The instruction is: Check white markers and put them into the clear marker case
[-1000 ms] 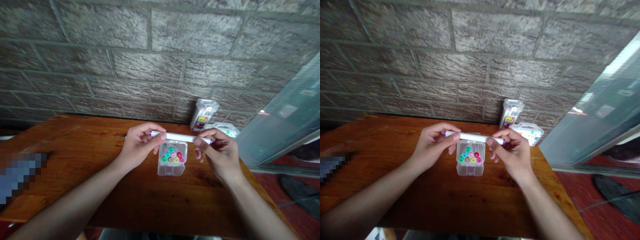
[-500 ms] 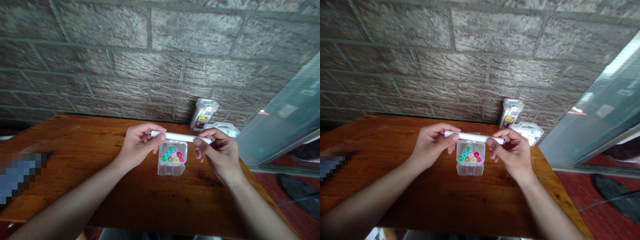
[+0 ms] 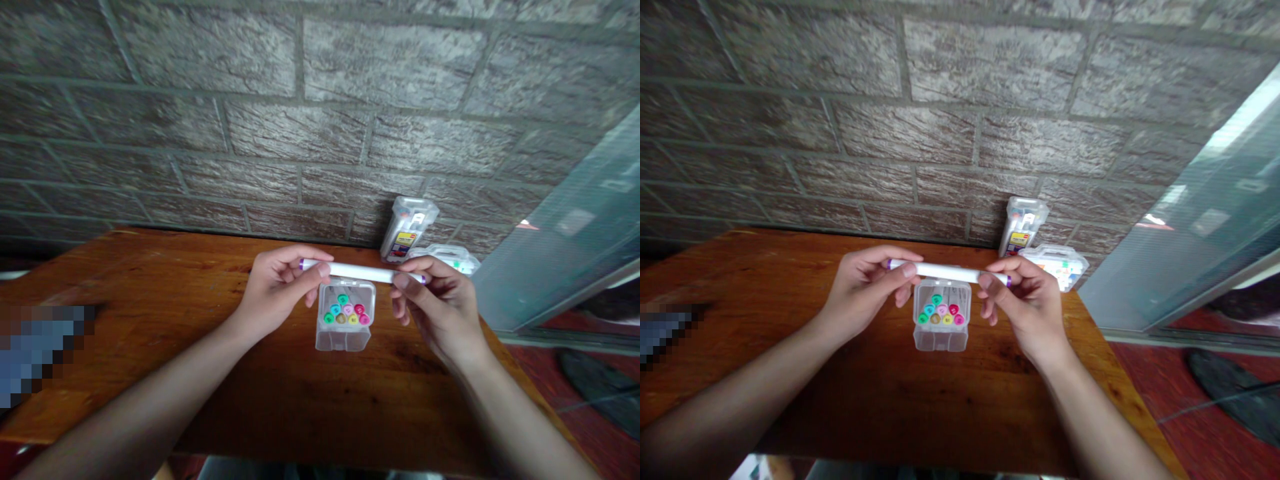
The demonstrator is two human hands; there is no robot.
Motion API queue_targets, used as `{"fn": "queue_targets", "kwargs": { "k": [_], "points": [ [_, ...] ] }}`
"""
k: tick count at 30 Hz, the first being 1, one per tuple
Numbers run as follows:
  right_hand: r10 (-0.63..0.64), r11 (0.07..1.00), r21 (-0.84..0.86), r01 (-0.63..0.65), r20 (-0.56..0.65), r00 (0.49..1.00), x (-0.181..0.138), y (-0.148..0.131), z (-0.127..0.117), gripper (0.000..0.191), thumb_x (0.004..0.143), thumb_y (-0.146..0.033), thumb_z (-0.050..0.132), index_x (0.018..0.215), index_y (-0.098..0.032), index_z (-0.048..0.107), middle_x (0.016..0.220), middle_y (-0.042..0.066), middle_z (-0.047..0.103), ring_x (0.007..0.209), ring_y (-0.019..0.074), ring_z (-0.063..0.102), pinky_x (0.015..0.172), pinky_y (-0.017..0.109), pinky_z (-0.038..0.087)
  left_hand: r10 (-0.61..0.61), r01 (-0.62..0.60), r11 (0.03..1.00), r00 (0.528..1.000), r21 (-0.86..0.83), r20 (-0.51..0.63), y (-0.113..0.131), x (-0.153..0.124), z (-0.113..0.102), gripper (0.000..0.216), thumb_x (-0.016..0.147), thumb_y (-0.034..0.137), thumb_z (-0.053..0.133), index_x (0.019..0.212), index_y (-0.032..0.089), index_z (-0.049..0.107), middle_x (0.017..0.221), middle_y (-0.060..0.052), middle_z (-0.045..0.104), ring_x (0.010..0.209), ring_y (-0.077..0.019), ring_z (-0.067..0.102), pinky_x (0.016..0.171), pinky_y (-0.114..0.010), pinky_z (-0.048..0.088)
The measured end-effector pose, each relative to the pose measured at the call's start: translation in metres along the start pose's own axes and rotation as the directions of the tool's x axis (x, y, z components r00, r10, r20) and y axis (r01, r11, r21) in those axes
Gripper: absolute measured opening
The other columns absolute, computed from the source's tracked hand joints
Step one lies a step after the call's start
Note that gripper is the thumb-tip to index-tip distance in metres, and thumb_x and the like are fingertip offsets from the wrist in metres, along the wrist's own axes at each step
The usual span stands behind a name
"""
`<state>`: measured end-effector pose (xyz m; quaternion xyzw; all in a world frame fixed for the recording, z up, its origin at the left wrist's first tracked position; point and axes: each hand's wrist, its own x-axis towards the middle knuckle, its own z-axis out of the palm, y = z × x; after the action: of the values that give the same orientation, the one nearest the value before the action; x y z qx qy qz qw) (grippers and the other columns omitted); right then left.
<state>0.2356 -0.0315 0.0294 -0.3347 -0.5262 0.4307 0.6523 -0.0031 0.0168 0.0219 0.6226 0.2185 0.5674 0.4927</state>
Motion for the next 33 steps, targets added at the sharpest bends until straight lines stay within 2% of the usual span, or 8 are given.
{"fn": "queue_targets", "kwargs": {
  "k": [10,21,33],
  "points": [
    [0.005,1.000,0.009,-0.005,0.004,1.000,-0.0003,-0.0005,0.0010,0.015,0.082,-0.026,0.092,0.088,-0.020,0.080,0.065,0.001,0.078,0.041,0.0110,0.066,0.037,0.016,0.053,-0.014,0.014,1.000,1.000,-0.027,0.011,-0.0041,-0.0009,-0.0020,0.011,0.092,0.024,0.082,0.103,0.020,0.083,0.076,-0.003,0.080,0.049,-0.0069,0.062,0.048,-0.018,0.049],
    [-0.049,0.996,-0.081,0.047,-0.015,0.999,0.0018,0.0020,0.0012,0.017,0.080,-0.024,0.092,0.086,-0.020,0.077,0.061,0.000,0.075,0.039,0.0113,0.064,0.034,0.018,0.050,-0.013,0.015,0.998,0.999,0.062,-0.032,0.0046,0.0001,0.0036,0.015,0.085,0.025,0.087,0.095,0.015,0.082,0.066,-0.003,0.074,0.045,-0.0087,0.059,0.045,-0.020,0.047],
    [-0.025,0.997,-0.074,0.023,-0.023,0.999,0.0012,-0.0003,0.0018,0.018,0.080,-0.027,0.093,0.085,-0.020,0.077,0.061,0.000,0.074,0.039,0.0111,0.063,0.035,0.019,0.050,-0.028,0.029,0.999,1.000,0.045,-0.014,0.0027,0.0003,0.0010,0.014,0.088,0.025,0.085,0.098,0.016,0.082,0.072,-0.004,0.078,0.047,-0.0087,0.061,0.046,-0.020,0.049]
  ]
}}
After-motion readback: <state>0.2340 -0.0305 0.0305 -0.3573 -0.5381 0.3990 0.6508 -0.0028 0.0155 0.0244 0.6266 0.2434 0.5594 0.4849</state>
